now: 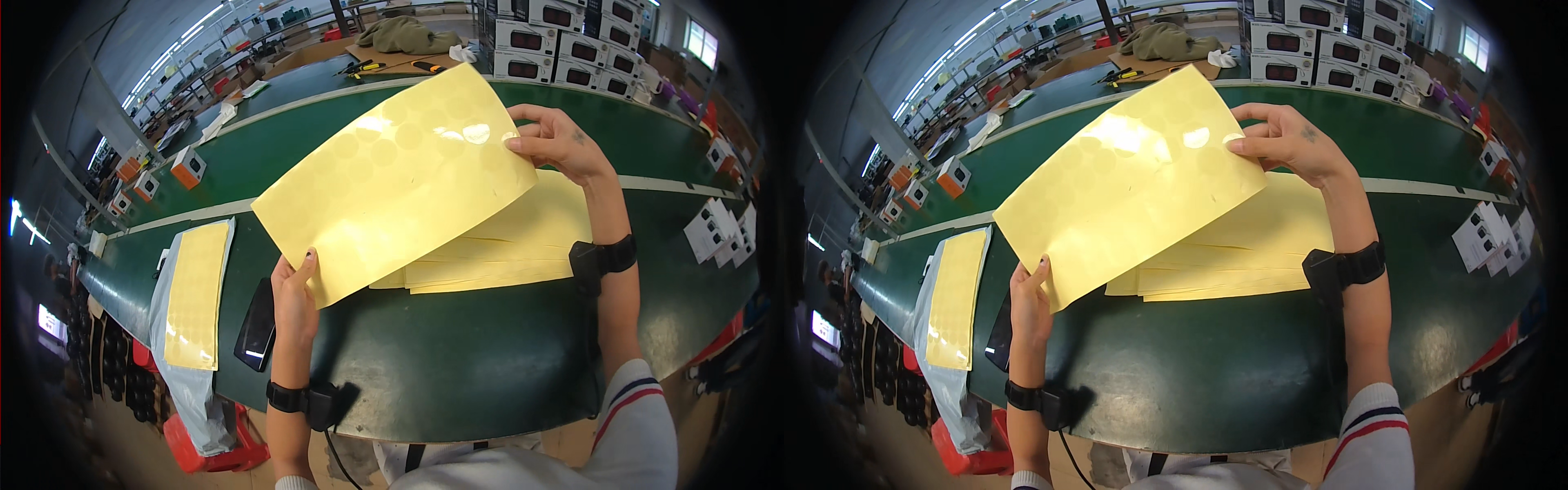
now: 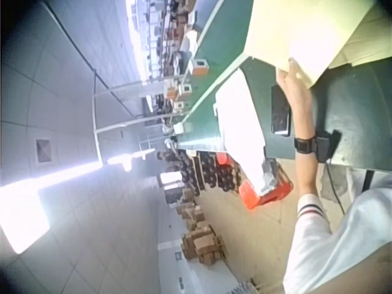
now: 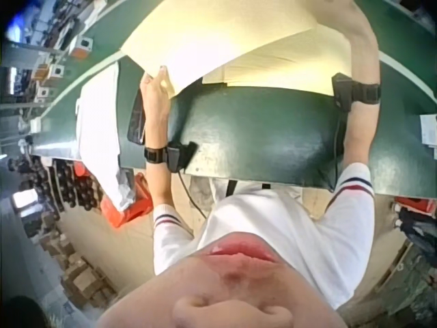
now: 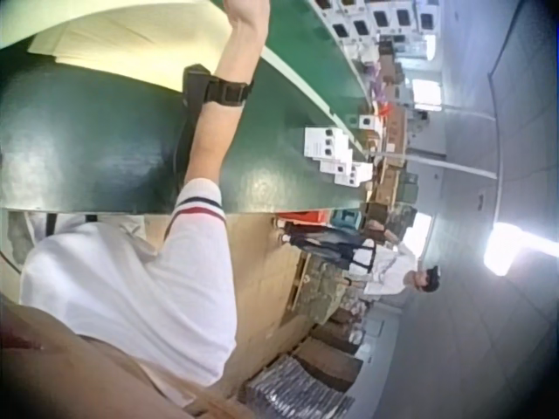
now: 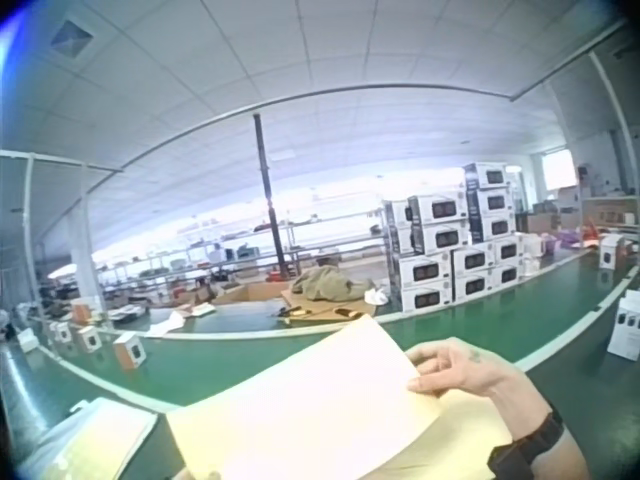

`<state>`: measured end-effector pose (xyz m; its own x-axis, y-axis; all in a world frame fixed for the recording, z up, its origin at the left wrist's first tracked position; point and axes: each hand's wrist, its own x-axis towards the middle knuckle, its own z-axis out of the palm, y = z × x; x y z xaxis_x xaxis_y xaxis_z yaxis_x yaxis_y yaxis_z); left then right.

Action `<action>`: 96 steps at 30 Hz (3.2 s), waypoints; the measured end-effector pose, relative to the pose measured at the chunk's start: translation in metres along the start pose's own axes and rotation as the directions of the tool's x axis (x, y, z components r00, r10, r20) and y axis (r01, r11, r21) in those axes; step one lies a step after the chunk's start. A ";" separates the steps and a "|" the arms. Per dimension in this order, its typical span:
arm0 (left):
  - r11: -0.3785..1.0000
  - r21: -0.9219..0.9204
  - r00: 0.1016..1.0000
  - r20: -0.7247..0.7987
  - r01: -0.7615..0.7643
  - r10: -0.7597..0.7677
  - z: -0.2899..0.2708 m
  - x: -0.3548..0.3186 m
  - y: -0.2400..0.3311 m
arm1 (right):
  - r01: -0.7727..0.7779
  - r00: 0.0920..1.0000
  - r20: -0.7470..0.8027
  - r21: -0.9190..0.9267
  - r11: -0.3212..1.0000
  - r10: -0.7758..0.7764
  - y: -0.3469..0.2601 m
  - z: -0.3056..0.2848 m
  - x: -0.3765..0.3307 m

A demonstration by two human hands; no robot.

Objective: Applying circular adhesive labels to product boxes on a factory production line.

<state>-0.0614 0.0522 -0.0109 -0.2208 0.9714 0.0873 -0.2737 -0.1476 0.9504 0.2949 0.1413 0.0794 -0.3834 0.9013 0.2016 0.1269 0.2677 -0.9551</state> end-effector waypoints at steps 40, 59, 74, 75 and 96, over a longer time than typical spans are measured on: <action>0.985 0.043 0.933 0.314 0.168 -0.173 0.040 -0.042 0.009 | 0.468 0.573 0.156 -0.868 0.165 -0.804 -0.016 0.133 -0.015; 0.860 0.347 0.924 0.219 -0.375 0.314 0.036 -0.061 0.015 | 0.576 0.808 0.271 -0.551 0.605 -0.523 -0.017 0.173 -0.042; 0.804 0.371 0.885 0.229 -0.465 0.407 0.034 -0.063 0.013 | 0.541 0.841 0.248 -0.429 0.724 -0.481 -0.016 0.168 -0.037; 0.809 0.366 0.887 0.230 -0.461 0.401 0.033 -0.063 0.012 | 0.550 0.835 0.257 -0.428 0.717 -0.487 -0.017 0.168 -0.037; 0.860 0.353 0.929 0.163 -0.369 0.332 0.033 -0.057 0.014 | 0.289 0.955 0.107 -0.139 0.947 -0.275 -0.011 0.154 -0.023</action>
<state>-0.0213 0.0006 0.0073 -0.1435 0.8840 0.4450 0.1763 -0.4196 0.8904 0.1611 0.0651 0.0519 -0.4993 0.7508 0.4324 0.1364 0.5609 -0.8166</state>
